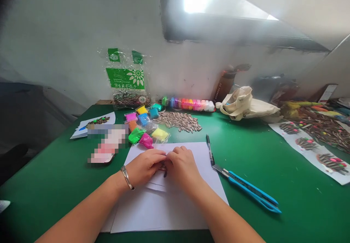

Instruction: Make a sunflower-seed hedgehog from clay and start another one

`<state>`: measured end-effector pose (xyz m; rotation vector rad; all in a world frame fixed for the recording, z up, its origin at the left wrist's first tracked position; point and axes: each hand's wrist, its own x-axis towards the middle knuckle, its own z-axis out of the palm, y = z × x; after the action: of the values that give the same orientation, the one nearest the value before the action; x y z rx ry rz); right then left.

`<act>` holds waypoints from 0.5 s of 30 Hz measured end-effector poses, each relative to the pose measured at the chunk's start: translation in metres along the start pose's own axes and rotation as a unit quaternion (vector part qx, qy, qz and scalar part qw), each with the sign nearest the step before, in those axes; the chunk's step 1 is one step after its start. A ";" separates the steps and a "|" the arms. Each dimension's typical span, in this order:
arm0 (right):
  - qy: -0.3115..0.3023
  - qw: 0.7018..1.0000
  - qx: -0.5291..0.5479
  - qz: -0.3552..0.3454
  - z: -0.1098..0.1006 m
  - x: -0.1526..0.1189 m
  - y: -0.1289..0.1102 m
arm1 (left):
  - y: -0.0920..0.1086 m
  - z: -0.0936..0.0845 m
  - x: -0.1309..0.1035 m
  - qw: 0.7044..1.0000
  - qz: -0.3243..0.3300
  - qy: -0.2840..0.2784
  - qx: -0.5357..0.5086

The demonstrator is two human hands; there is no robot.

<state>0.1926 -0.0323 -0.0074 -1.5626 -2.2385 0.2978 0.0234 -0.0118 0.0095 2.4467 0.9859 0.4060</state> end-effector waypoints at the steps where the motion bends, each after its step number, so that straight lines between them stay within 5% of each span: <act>1: -0.007 1.000 0.012 -0.001 -0.002 0.000 0.000 | -0.001 0.001 0.000 1.000 0.000 0.001 0.001; 15: -0.023 0.998 0.036 -0.045 0.001 -0.005 0.014 | -0.004 0.000 -0.002 1.000 -0.019 -0.009 0.018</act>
<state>0.2059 -0.0318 -0.0147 -1.4269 -2.2987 0.3874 0.0195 -0.0107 0.0077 2.4564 1.0382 0.3549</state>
